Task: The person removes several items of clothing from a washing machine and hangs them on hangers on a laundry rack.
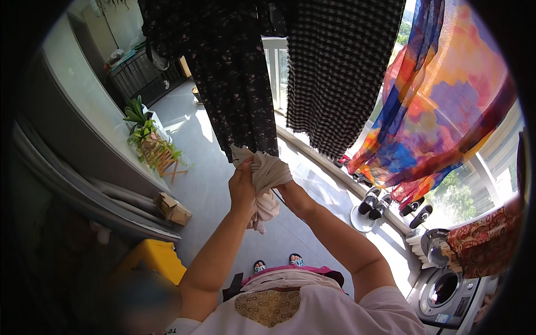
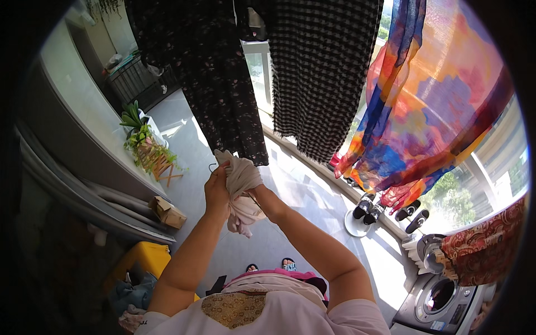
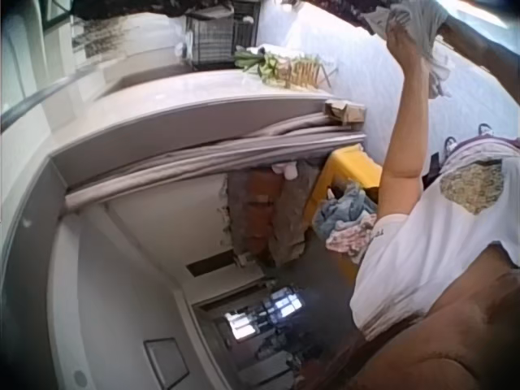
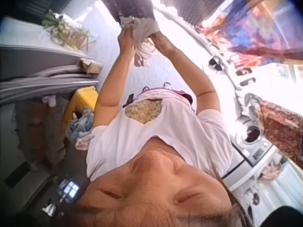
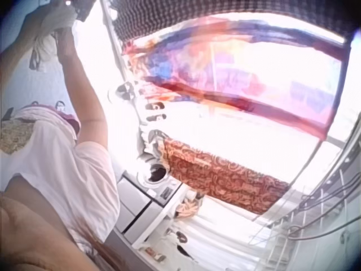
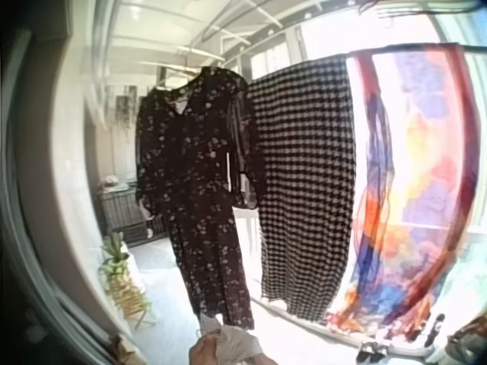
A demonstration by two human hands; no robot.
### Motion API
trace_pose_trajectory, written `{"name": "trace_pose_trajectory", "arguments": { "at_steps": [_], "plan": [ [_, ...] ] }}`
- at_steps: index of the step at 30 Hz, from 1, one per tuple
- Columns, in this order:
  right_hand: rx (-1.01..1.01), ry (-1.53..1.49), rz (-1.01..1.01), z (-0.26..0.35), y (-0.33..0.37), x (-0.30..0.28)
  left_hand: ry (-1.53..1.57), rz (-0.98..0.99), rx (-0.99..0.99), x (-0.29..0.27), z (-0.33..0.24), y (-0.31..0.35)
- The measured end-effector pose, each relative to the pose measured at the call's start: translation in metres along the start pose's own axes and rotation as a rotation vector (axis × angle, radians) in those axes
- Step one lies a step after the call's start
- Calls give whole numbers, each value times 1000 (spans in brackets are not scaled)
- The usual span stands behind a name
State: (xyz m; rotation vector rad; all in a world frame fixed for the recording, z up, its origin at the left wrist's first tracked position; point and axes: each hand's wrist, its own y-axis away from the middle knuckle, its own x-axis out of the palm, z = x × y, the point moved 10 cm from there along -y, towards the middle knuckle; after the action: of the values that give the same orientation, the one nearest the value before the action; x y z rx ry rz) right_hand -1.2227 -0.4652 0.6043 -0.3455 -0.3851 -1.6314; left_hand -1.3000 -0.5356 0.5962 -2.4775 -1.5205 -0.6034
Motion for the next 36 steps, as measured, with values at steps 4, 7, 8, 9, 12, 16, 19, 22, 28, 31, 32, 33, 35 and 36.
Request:
{"name": "trace_pose_trajectory", "arguments": {
  "at_steps": [4,7,8,9,12,16,19,22,28,31,32,33,35,36],
  "plan": [
    [-44,-138,-36,12,-4,-15,-93,51,-61,-10,-4,-1],
    [83,-545,8,7,-4,-18,-177,61,-98,-27,-3,-4],
    [109,-580,13,7,-3,-18,-204,56,-122,-33,-1,-5],
    [135,-615,18,6,-2,-18,-232,50,-147,-39,2,-6],
    [97,-388,-88,4,2,-42,-247,35,-104,-42,3,-7],
    [153,-303,-128,13,16,-53,-358,21,53,-64,9,-23],
    [179,-199,-113,22,22,-48,-551,-17,157,-70,8,-29],
    [241,-75,-135,31,33,-45,-620,-117,215,-83,6,-34],
    [284,-8,-208,37,53,-77,-591,-151,246,-91,-11,-33],
    [276,-125,-398,24,53,-113,-711,-78,430,-64,-32,-18],
    [265,-196,-412,19,51,-117,-795,-54,564,-53,-41,-8],
    [253,-267,-425,15,50,-119,-877,-30,699,-40,-50,2],
    [258,-419,-413,11,48,-107,-1078,19,927,-8,-68,27],
    [241,-440,-407,16,47,-94,-1177,47,1040,6,-70,39]
  ]
}}
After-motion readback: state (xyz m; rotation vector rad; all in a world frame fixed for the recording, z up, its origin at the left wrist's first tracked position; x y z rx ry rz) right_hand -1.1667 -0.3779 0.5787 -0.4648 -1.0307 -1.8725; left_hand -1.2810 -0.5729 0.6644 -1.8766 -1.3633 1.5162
